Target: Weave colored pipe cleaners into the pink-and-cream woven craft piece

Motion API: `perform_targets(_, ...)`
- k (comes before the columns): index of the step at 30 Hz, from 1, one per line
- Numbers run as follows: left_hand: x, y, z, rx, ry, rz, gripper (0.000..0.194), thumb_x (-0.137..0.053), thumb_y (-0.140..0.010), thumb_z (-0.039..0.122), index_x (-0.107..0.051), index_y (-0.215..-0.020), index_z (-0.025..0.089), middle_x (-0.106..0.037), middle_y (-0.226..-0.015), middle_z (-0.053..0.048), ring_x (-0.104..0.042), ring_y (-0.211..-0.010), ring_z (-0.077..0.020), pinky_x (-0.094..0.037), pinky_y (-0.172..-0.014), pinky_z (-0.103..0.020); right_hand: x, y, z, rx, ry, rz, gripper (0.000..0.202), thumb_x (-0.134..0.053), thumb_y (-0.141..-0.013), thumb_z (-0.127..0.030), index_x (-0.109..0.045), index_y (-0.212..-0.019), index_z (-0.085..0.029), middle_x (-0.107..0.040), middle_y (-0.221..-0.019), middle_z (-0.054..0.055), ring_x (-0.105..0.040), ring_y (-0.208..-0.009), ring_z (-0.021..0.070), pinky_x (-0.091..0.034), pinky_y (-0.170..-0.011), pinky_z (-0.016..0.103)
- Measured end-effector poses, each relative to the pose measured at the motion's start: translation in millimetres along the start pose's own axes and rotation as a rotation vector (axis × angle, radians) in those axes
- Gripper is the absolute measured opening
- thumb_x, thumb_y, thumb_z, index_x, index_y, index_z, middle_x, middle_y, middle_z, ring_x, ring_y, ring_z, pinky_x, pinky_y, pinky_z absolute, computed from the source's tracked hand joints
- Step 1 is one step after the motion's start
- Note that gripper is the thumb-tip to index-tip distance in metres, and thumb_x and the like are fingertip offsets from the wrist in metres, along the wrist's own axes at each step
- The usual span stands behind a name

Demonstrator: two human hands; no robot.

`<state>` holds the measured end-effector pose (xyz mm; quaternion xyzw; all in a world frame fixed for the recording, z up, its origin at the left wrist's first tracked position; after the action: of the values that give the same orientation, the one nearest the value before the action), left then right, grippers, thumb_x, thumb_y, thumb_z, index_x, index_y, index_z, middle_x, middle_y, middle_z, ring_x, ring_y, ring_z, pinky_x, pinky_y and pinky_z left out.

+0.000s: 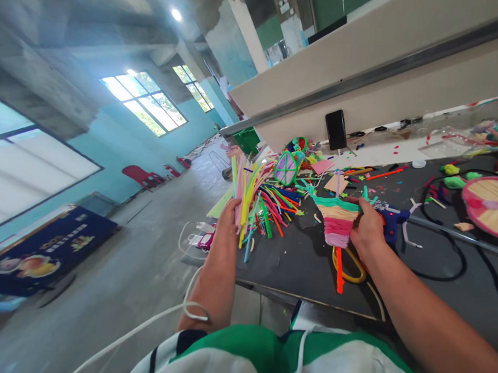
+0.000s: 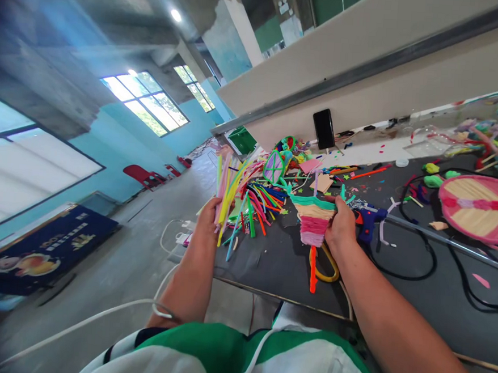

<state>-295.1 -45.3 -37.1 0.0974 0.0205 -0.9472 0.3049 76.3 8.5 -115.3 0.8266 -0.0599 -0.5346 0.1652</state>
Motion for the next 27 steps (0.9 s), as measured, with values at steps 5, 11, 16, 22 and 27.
perform_targets(5,-5.4,-4,19,-0.244,-0.512,0.013,0.039,-0.056,-0.066,0.026,-0.059,-0.103,0.013,-0.067,-0.075,-0.002,-0.065,-0.065,-0.0195,-0.054,-0.064,-0.032,1,2,1,-0.005,0.030,0.019,0.023,-0.045,-0.086,-0.024,-0.065,-0.077,-0.015,-0.067,-0.060,0.004,-0.068,-0.064,0.0194,-0.057,-0.069,0.038)
perform_targets(11,-45.5,13,-11,-0.324,-1.221,-0.062,0.066,-0.063,-0.068,0.030,-0.049,-0.131,0.016,-0.056,-0.129,-0.014,-0.050,-0.120,-0.0311,-0.039,-0.099,-0.040,0,2,1,0.004,0.073,0.032,0.023,-0.045,-0.086,-0.024,-0.065,-0.077,-0.014,-0.068,-0.061,0.005,-0.069,-0.066,0.0211,-0.057,-0.070,0.039)
perform_targets(16,-83.8,61,-46,-0.415,-1.508,-0.377,0.060,-0.051,-0.083,0.044,-0.043,-0.137,0.019,-0.051,-0.137,-0.011,-0.048,-0.125,-0.0255,-0.036,-0.103,-0.034,1,1,3,-0.020,0.100,0.030,0.026,-0.043,-0.088,-0.026,-0.064,-0.078,-0.015,-0.069,-0.063,0.006,-0.069,-0.065,0.0213,-0.057,-0.070,0.041)
perform_targets(22,-88.7,88,-56,-0.592,-1.419,-0.532,0.045,-0.048,-0.087,0.032,-0.051,-0.129,0.017,-0.055,-0.131,-0.011,-0.048,-0.124,-0.0223,-0.036,-0.107,-0.034,1,4,6,-0.037,0.133,0.038,0.026,-0.042,-0.088,-0.026,-0.065,-0.081,-0.016,-0.070,-0.066,0.006,-0.069,-0.067,0.0222,-0.058,-0.071,0.042)
perform_targets(27,-87.4,90,-59,-0.658,-1.343,-0.572,0.038,-0.048,-0.087,0.027,-0.057,-0.123,0.017,-0.060,-0.124,-0.012,-0.053,-0.118,-0.0217,-0.040,-0.104,-0.037,-1,7,7,-0.049,0.142,0.013,0.026,-0.043,-0.087,-0.026,-0.066,-0.080,-0.016,-0.071,-0.068,0.007,-0.069,-0.067,0.0224,-0.058,-0.071,0.041)
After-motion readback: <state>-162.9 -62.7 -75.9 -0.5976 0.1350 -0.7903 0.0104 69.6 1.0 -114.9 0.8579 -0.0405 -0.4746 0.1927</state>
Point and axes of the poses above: each hand's wrist, its own y-axis away from the middle knuckle, its own x-axis out of the back of the hand, z = x × y, the point moved 6 cm from there along -y, towards the middle knuckle
